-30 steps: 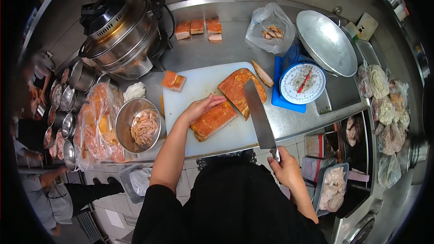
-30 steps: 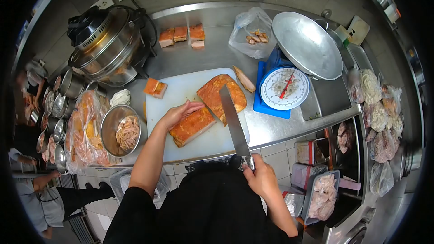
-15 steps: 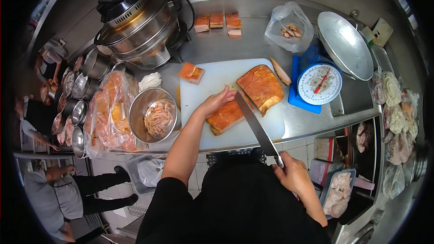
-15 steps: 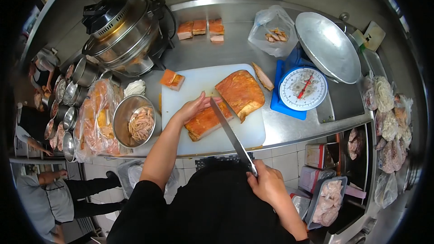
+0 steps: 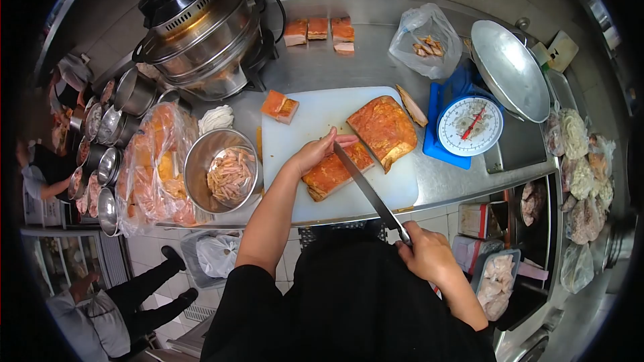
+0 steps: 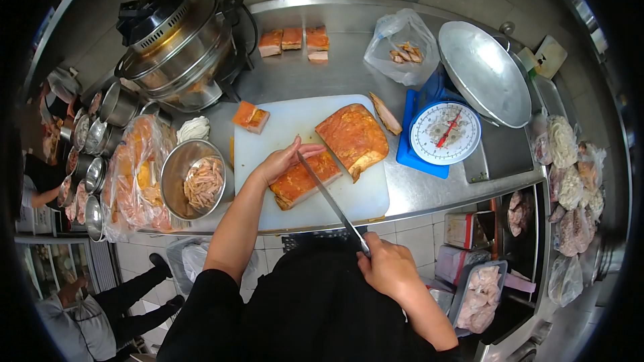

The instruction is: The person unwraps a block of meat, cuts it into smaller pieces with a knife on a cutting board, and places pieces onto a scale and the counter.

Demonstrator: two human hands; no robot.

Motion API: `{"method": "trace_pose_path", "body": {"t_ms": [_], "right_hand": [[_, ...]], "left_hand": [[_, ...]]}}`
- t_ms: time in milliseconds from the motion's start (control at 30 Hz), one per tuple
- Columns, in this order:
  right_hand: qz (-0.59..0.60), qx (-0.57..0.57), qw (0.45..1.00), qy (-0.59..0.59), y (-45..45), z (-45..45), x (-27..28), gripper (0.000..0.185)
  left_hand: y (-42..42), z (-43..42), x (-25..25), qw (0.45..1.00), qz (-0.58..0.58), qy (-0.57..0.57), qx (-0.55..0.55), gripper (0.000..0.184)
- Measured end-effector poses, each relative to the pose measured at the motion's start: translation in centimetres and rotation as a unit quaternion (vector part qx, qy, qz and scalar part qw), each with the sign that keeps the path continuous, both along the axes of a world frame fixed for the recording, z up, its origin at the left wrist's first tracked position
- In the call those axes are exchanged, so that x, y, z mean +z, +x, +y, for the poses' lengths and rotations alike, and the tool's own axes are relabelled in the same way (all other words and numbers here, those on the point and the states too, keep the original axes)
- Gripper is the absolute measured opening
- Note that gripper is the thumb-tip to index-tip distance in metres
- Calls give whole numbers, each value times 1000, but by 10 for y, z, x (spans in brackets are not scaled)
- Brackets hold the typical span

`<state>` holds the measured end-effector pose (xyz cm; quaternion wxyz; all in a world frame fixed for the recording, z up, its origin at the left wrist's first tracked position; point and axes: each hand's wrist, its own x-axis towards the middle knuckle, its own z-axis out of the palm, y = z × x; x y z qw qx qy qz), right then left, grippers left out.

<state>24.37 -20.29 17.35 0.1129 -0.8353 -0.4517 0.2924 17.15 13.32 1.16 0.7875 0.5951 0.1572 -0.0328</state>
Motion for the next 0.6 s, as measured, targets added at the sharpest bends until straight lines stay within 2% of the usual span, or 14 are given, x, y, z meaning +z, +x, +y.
{"method": "trace_pose_path", "body": {"t_ms": [333, 400, 433, 467, 500, 533, 600], "right_hand": [[-12, 39, 999, -19, 1, 5, 0, 27], [-13, 48, 999, -16, 2, 9, 2, 27], [-15, 56, 998, -32, 3, 12, 9, 28], [-17, 64, 997, -47, 4, 16, 14, 29], [-17, 61, 997, -48, 4, 18, 18, 29], [-20, 70, 997, -38, 4, 20, 21, 27], [-23, 80, 996, -28, 4, 23, 25, 26]], "left_hand": [[1, 0, -4, 1000, 4, 2, -11, 81], [-1, -2, -5, 998, 10, -33, 56, 63], [-5, -3, -8, 998, 9, -33, 52, 63], [-14, -4, -12, 984, -2, 76, 161, 48], [-21, -9, -16, 946, -14, 183, 266, 33], [-27, -19, -12, 947, -14, 182, 265, 33], [-41, -40, -5, 861, 9, 413, 298, 11]]}}
